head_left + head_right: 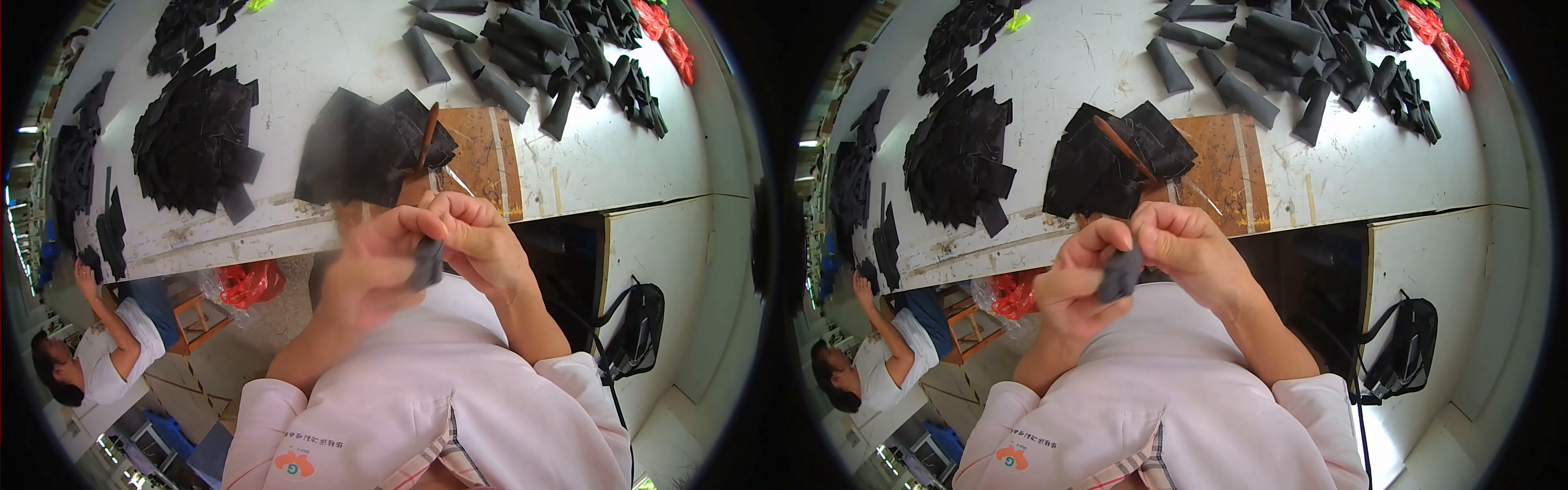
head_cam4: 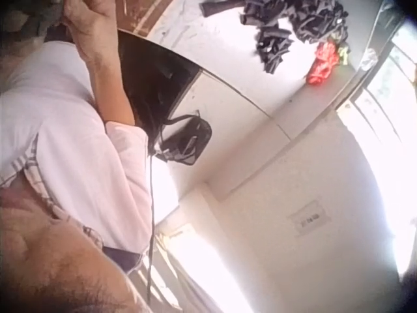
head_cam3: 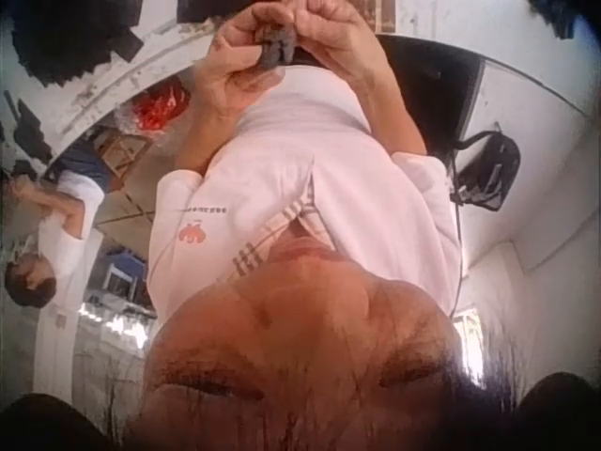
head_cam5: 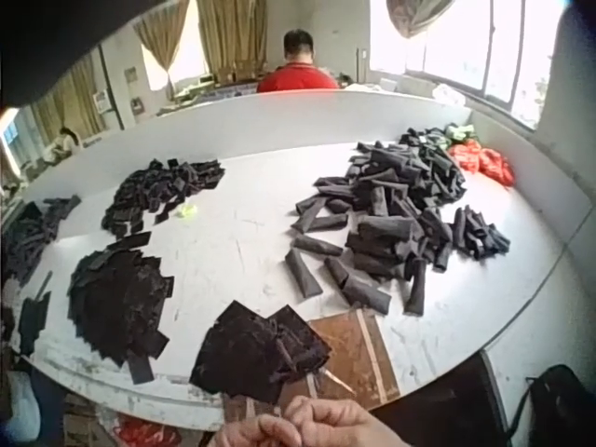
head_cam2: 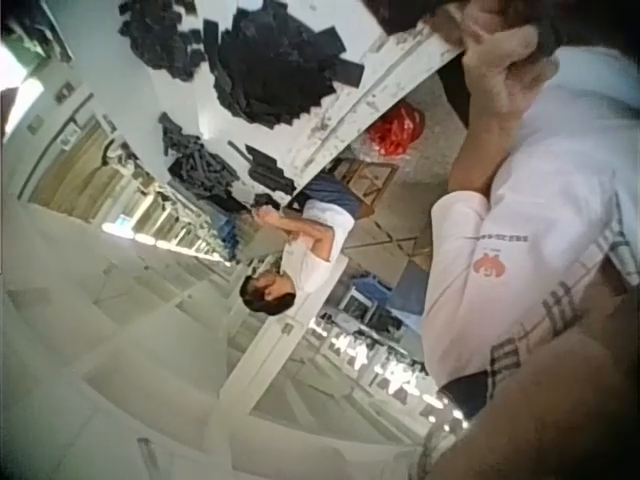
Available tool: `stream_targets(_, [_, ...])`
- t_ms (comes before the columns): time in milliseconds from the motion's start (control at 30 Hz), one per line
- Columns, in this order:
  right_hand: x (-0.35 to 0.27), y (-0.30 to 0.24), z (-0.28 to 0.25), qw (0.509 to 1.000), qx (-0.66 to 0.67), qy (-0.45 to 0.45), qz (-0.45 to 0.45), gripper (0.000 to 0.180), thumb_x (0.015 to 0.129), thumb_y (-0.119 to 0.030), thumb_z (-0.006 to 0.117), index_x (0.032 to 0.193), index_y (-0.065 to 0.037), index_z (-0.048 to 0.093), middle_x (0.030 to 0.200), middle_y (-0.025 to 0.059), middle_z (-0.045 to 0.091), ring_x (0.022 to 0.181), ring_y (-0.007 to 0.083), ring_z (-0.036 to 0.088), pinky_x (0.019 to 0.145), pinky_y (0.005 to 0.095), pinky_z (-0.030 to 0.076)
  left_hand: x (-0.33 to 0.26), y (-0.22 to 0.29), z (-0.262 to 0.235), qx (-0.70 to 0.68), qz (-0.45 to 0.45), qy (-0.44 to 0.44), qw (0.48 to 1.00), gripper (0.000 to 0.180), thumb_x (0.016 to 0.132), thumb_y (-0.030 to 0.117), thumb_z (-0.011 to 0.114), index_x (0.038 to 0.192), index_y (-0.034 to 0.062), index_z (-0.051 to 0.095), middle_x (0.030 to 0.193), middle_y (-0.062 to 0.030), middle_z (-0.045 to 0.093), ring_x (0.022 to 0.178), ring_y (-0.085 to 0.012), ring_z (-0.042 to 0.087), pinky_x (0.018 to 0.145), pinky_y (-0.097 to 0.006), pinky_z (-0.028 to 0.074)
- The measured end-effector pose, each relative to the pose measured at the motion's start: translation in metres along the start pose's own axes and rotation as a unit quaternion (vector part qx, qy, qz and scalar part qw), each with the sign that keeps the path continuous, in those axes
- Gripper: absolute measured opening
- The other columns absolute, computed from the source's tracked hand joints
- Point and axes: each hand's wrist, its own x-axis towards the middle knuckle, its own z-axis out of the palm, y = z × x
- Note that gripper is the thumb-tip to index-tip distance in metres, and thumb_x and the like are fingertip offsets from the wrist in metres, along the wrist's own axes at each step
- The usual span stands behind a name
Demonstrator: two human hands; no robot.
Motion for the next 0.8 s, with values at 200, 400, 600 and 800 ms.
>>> stream_targets(200, [0.007,-0.023,0.014,0.977,-0.146,0.008,-0.152,0.012,0.085,-0.013,0.054,0.079,-0.002,0.053,0.088,0.0022,0.052,0.071,0.0074,0.047,0.064,0.0213,0.040,0.005,-0.008,0.025,0.496,0.239,0.150,0.822,0.032,0.075,-0.007,0.055,0.107,-0.0033,0.049,0.083,-0.0058,0.055,0.071,-0.0058,0.051,0.061,-0.016,0.040])
stream_targets(400, [0.008,-0.050,0.047,0.840,-0.456,0.082,-0.281,0.005,0.078,-0.003,0.056,0.078,0.000,0.052,0.074,0.0059,0.052,0.060,0.0139,0.048,0.052,0.0240,0.038,0.019,0.000,0.031,0.550,0.398,0.152,0.718,0.014,0.080,0.000,0.057,0.093,-0.0023,0.054,0.086,-0.0074,0.055,0.069,-0.0080,0.053,0.056,-0.017,0.043])
stream_targets(600, [0.024,-0.089,0.062,0.839,-0.486,0.052,-0.237,0.024,0.086,-0.023,0.053,0.074,-0.003,0.049,0.063,-0.0042,0.040,0.054,0.0028,0.034,0.047,0.0165,0.028,0.028,0.036,0.053,0.048,0.168,-0.063,0.983,0.021,0.083,0.002,0.050,0.103,-0.0036,0.045,0.064,-0.0046,0.052,0.037,-0.0028,0.039,0.031,-0.017,0.027])
stream_targets(800, [0.044,-0.094,0.038,0.924,-0.375,0.032,-0.063,0.027,0.085,-0.027,0.053,0.070,-0.005,0.053,0.057,-0.0051,0.040,0.051,0.0035,0.034,0.045,0.0187,0.028,0.048,0.048,0.036,-0.192,0.031,-0.126,0.973,0.027,0.082,0.002,0.045,0.107,-0.0082,0.046,0.068,-0.0067,0.053,0.029,-0.0025,0.027,0.026,-0.017,0.022])
